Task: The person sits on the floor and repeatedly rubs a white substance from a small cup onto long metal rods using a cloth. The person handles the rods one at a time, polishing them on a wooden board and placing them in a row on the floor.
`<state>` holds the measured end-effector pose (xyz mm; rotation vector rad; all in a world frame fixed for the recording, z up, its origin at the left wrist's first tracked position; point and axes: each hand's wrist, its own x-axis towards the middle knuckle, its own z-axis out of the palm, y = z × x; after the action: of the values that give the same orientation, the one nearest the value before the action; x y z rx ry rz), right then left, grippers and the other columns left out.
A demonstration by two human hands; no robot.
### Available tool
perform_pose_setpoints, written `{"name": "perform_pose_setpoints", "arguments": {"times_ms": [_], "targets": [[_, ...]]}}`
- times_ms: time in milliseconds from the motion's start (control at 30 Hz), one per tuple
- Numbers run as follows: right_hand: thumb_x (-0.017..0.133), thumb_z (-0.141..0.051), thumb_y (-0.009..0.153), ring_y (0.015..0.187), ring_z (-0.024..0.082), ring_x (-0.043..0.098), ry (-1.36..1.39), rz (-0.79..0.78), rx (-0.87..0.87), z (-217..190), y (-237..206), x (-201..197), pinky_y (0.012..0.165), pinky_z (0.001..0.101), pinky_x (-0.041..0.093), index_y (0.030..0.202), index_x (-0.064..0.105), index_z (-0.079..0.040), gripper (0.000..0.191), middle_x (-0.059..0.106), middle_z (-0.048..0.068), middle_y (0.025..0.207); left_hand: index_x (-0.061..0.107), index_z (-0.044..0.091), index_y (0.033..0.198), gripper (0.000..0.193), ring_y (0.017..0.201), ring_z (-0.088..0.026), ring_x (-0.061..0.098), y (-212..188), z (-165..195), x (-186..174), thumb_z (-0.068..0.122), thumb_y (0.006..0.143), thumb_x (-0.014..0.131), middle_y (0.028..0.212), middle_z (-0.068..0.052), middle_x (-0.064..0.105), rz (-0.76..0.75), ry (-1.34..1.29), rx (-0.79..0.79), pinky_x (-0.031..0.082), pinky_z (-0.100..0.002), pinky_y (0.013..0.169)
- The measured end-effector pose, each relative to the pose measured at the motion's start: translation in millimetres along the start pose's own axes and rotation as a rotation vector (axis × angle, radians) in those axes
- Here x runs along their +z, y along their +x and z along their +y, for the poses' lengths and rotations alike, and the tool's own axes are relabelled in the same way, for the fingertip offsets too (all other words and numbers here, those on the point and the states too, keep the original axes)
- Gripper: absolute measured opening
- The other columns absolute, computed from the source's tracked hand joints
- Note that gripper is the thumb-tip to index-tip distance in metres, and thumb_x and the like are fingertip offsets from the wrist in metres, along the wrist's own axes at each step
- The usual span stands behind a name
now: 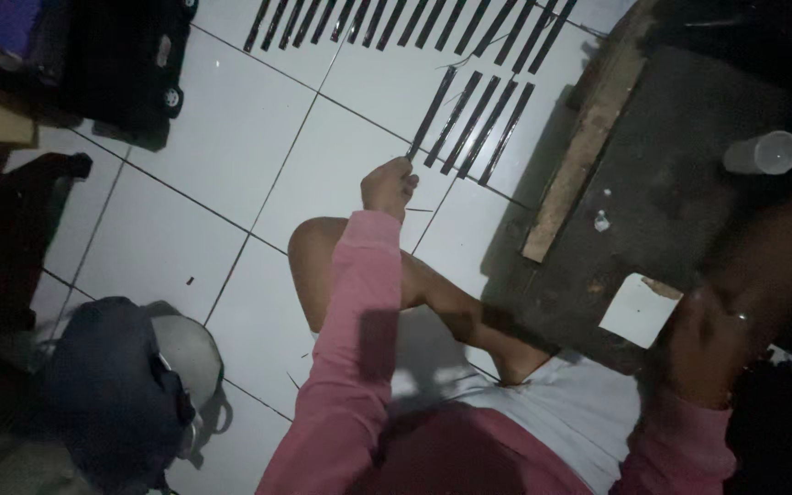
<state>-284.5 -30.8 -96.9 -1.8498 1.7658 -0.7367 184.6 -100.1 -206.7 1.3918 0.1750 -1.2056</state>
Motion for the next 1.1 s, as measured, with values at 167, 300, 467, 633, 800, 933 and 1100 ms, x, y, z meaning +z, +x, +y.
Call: {"name": "perform_pose_setpoints", "arguments": {"times_ms": [167,300,467,633,800,933,1100], "targets": [[0.052,-0.017,0.118,0.084,0.039,0.063,-0.227,-0.026,-0.005,0,13,9,0.080,0.0471,0.048,0.123,0.070,0.007,0.030,0.068,0.030,0.098,0.069,-0.011,0.092,0.015,0.062,-0.017,0.065,-3,5,2,0.002,0.085,0.067,0.078,-0.013,0.066,0.101,0.086,-0.015,0.044,-0.025,0.048],[0.052,-0.011,0.118,0.092,0.035,0.066,-0.121,0.066,-0.157,3,19,12,0.088,0.0464,0.051,0.124,0.066,0.010,0.026,0.068,0.027,0.101,0.072,-0.009,0.094,0.017,0.064,-0.018,0.068,-11,10,1,0.004,0.085,0.067,0.078,-0.012,0.068,0.103,0.138,0.013,0.044,-0.025,0.048],[0.053,-0.013,0.118,0.077,0.035,0.064,-0.252,-0.026,0.013,-23,24,9,0.075,0.0438,0.049,0.118,0.068,0.010,0.027,0.067,0.027,0.091,0.074,-0.011,0.098,0.021,0.065,-0.018,0.070,-8,13,-2,0.003,0.084,0.067,0.080,-0.012,0.070,0.085,0.145,0.037,0.046,-0.024,0.049],[0.053,-0.009,0.113,0.101,0.044,0.068,-0.372,0.128,-0.230,-61,31,2,0.090,0.0467,0.053,0.130,0.067,0.008,0.028,0.068,0.033,0.115,0.072,-0.019,0.097,0.025,0.069,-0.020,0.070,4,-1,-11,0.005,0.092,0.067,0.080,-0.012,0.064,0.022,0.109,0.108,0.046,-0.027,0.053],[0.053,-0.013,0.117,0.106,0.042,0.068,-0.230,0.033,-0.015,-59,47,-8,0.093,0.0479,0.052,0.141,0.063,0.007,0.033,0.068,0.032,0.124,0.066,-0.002,0.115,0.027,0.085,-0.024,0.073,7,-10,-18,0.007,0.090,0.062,0.098,-0.011,0.071,0.139,0.299,0.127,0.060,-0.029,0.066],[0.053,-0.014,0.116,0.116,0.040,0.066,-0.151,0.135,-0.090,-31,48,-1,0.102,0.0460,0.051,0.145,0.061,0.004,0.035,0.067,0.030,0.129,0.071,-0.002,0.115,0.021,0.103,-0.026,0.070,-24,-14,5,0.014,0.102,0.067,0.112,-0.016,0.074,0.215,0.937,0.899,0.056,-0.036,0.091],[0.054,-0.016,0.113,0.133,0.037,0.057,0.092,0.235,0.115,3,29,20,0.111,0.0441,0.045,0.158,0.048,0.001,0.048,0.055,0.029,0.149,0.066,0.001,0.122,0.026,0.099,-0.025,0.072,-85,-10,108,0.016,0.101,0.064,0.117,-0.015,0.071,-0.343,0.732,0.911,0.059,-0.033,0.082]]}}
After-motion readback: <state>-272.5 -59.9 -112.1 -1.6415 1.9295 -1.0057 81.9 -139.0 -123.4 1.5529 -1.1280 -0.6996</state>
